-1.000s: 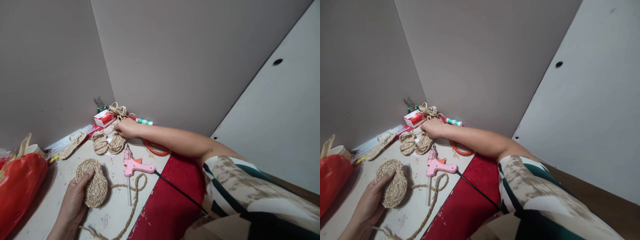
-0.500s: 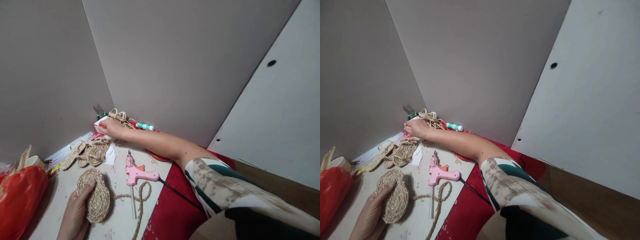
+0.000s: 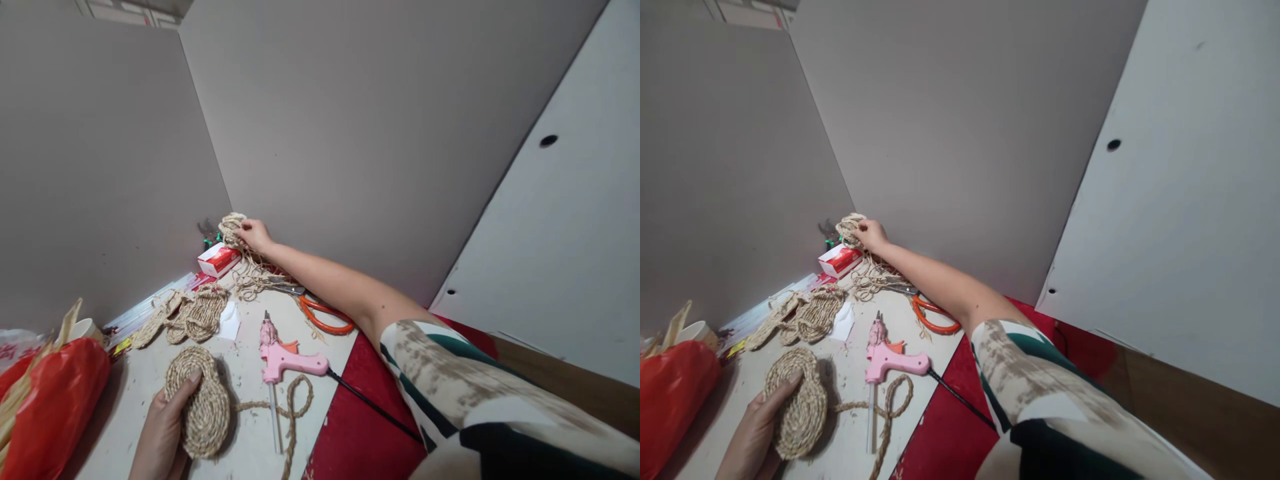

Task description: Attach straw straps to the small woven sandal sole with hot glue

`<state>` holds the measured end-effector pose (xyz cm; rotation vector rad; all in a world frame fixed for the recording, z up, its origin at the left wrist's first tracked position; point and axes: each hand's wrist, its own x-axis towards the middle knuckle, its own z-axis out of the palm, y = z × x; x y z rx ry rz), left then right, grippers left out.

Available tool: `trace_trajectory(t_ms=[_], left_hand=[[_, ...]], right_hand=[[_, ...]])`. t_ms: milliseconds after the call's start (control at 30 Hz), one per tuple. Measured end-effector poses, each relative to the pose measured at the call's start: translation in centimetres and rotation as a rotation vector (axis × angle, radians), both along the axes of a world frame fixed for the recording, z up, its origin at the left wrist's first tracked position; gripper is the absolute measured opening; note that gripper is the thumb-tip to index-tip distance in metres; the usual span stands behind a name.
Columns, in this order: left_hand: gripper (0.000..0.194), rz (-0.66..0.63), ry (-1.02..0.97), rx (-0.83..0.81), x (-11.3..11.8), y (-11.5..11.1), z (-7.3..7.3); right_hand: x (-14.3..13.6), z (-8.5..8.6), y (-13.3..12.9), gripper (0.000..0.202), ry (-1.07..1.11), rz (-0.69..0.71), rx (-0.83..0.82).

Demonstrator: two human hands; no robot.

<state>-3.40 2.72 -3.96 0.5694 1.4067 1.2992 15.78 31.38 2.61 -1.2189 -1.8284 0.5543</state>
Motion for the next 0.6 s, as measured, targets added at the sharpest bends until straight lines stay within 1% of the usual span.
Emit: trace_trajectory(t_ms=[100, 167, 200, 267, 333, 400, 467, 500, 600], left_hand=[[0.029, -0.012, -0.002, -0.002, 0.0, 0.0, 0.0], [0.028, -0.014, -0.002, 0.001, 0.1, 0.0, 0.1], [0.028, -0.014, -0.001, 0.003, 0.2, 0.1, 0.2], [0.027, -0.011, -0.001, 0.003, 0.4, 0.1, 0.3], [0.028, -0.009, -0.007, 0.006, 0.5, 0.1, 0.3], [0.030, -0.005, -0.014, 0.010, 0.5, 0.0, 0.3], [0.034, 0.000, -0.023, 0.009, 0.4, 0.0, 0.3], [0.035, 0.006, -0.026, 0.005, 0.4, 0.0, 0.4], [0.035, 0.018, -0.036, -0.008, 0.6, -0.1, 0.5]], right_hand=[[1.1, -0.1, -2.8, 0.027, 0.035, 0.090, 0.216], [1.9, -0.4, -5.0, 0.019, 0.018, 0.197, 0.351], [2.2, -0.6, -6.1, 0.020, -0.003, 0.264, 0.405], [2.6, -0.9, -8.2, 0.027, -0.056, 0.400, 0.484], [2.7, -1.2, -9.7, 0.039, -0.119, 0.513, 0.551], [2.4, -1.4, -10.8, 0.048, -0.227, 0.596, 0.695], [2.1, -1.5, -11.4, 0.053, -0.340, 0.626, 0.893], [2.0, -1.5, -11.6, 0.054, -0.381, 0.618, 0.983], [1.9, -1.5, -11.7, 0.053, -0.417, 0.557, 1.139]])
